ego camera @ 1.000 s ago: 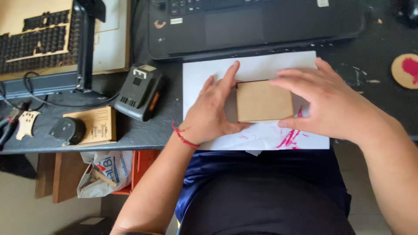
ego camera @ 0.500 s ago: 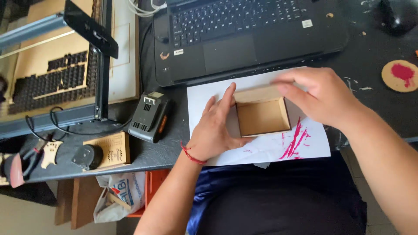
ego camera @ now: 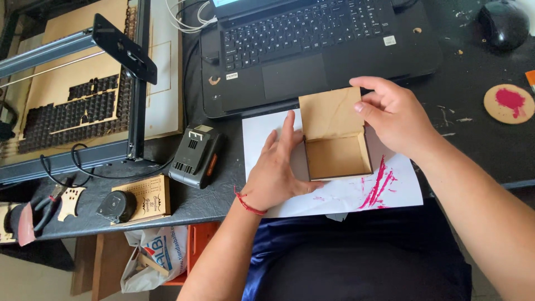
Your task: Assemble small laser-cut wooden boxes and check designs on a laptop
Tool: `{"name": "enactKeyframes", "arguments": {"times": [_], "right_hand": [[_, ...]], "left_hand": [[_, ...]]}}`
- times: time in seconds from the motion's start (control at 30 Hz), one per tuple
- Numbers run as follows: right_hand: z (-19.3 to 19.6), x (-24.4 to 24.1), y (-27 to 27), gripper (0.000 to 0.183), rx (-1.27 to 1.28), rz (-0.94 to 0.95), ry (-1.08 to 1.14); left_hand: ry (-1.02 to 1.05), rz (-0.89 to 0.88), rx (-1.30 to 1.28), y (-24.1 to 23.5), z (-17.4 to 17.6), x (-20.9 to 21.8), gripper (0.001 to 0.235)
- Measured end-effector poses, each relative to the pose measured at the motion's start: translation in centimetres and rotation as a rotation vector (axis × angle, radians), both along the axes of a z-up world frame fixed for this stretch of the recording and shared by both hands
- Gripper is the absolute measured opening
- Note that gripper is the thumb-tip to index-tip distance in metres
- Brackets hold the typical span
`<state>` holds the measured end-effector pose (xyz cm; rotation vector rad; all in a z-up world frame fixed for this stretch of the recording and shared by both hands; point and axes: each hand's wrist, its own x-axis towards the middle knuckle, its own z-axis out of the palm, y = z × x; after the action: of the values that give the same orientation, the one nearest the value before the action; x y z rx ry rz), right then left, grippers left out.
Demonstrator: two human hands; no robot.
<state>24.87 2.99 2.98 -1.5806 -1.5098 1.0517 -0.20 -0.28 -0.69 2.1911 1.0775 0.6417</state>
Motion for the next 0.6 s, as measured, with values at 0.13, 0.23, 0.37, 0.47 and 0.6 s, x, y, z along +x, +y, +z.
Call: {"name": "enactKeyframes", "arguments": {"times": [0.13,0.23,0.37,0.47,0.6], "right_hand": [[-0.1,-0.1,-0.5,0.043,0.027,-0.033,-0.022],[-1.0,0.6,-1.8,0.048,0.165,0.028,0.111],[-1.7,1.7,-4.1,0.027,0.516,0.175,-0.17],[-1.8,2.2,-5.5,0.022,0.673,0.295,-0.238],[-2.4,2.6,-6.2,0.028,0.858,0.408,-0.249]], "left_hand": [[0.002,0.001,0.013,-0.1,0.2,0.1,0.14],[0.012,0.006,0.009,0.0,-0.2,0.1,0.142],[0.005,0.026,0.063,0.2,-0.5,0.1,0.144],[0.026,0.027,0.065,0.1,-0.2,0.1,0.144],[0.03,0.023,0.038,0.0,0.6,0.2,0.141]]}}
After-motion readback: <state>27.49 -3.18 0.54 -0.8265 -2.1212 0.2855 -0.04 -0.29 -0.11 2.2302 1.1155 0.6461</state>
